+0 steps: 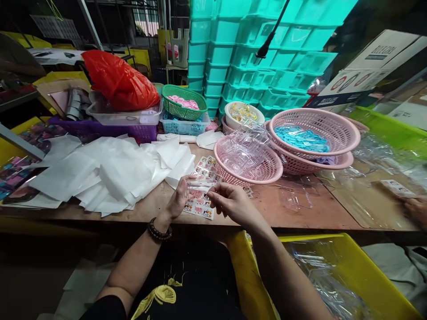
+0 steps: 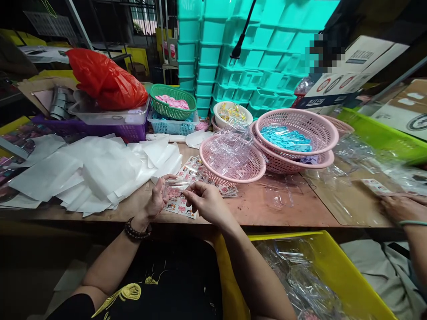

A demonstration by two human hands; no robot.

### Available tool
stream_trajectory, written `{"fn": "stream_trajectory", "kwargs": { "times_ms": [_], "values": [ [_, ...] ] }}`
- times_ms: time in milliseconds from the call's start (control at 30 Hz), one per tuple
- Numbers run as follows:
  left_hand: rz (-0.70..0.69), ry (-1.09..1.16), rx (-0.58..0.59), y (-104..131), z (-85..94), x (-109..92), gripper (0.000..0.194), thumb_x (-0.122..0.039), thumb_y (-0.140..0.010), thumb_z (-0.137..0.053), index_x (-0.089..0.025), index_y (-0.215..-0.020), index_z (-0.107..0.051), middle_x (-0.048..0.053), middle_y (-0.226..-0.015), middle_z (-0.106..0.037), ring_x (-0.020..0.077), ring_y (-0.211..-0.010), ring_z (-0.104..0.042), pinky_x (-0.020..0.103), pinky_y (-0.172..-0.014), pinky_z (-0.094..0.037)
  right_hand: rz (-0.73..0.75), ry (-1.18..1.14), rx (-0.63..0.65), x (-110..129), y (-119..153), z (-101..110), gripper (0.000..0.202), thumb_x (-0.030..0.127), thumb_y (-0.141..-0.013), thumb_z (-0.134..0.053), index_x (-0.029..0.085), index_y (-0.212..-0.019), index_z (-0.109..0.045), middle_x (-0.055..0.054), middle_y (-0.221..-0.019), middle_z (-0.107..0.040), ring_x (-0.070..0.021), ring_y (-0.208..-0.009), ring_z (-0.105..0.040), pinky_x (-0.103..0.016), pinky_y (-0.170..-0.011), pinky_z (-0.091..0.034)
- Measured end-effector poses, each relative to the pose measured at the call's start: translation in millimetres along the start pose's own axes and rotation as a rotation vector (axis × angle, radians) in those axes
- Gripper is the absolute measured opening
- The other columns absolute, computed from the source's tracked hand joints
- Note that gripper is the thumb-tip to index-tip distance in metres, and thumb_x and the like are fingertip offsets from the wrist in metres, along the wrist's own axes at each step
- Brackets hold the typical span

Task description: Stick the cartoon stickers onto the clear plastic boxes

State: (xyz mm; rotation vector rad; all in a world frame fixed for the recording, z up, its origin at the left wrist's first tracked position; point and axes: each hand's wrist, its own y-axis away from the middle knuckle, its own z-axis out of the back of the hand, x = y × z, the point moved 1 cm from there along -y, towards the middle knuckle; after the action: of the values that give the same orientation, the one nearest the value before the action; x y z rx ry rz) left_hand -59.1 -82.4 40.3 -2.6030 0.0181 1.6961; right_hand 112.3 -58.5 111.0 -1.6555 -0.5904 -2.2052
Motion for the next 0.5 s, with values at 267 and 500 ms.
{"fn": "stream_trajectory", "kwargs": {
  "times_ms": [267,500],
  "values": [
    [-0.017,-0.052,-0.038,-1.0,4.4,0.5,0.065,-0.075,-0.085,-0.047,-0.020,-0.119,-0.053,0.008,-0.102,-0.064,0.0165,-0.075,-0.060,0.021,-0.046,-0.036,0.012,0.046,0.005,0.2,-4.1,-1.6,0.036,0.054,-0.079,-0.067,0.018,-0.076,-0.061,0.001,-0.057,-0.061,-0.0092,-0.045,-0.051,-0.020,-0.040,-0.037],
    [-0.028,-0.139,-0.060,-1.6,9.2,3.8,0.065,-0.076,-0.087,-0.040,-0.022,-0.121,-0.053,0.003,-0.082,-0.056,0.0169,-0.066,-0.052,0.026,-0.050,-0.038,0.001,0.068,0.002,-1.1,-4.4,-2.5,0.033,0.050,-0.081,-0.064,0.018,-0.078,-0.061,0.001,-0.058,-0.061,-0.0089,-0.045,-0.052,-0.018,-0.038,-0.037]
  ]
}}
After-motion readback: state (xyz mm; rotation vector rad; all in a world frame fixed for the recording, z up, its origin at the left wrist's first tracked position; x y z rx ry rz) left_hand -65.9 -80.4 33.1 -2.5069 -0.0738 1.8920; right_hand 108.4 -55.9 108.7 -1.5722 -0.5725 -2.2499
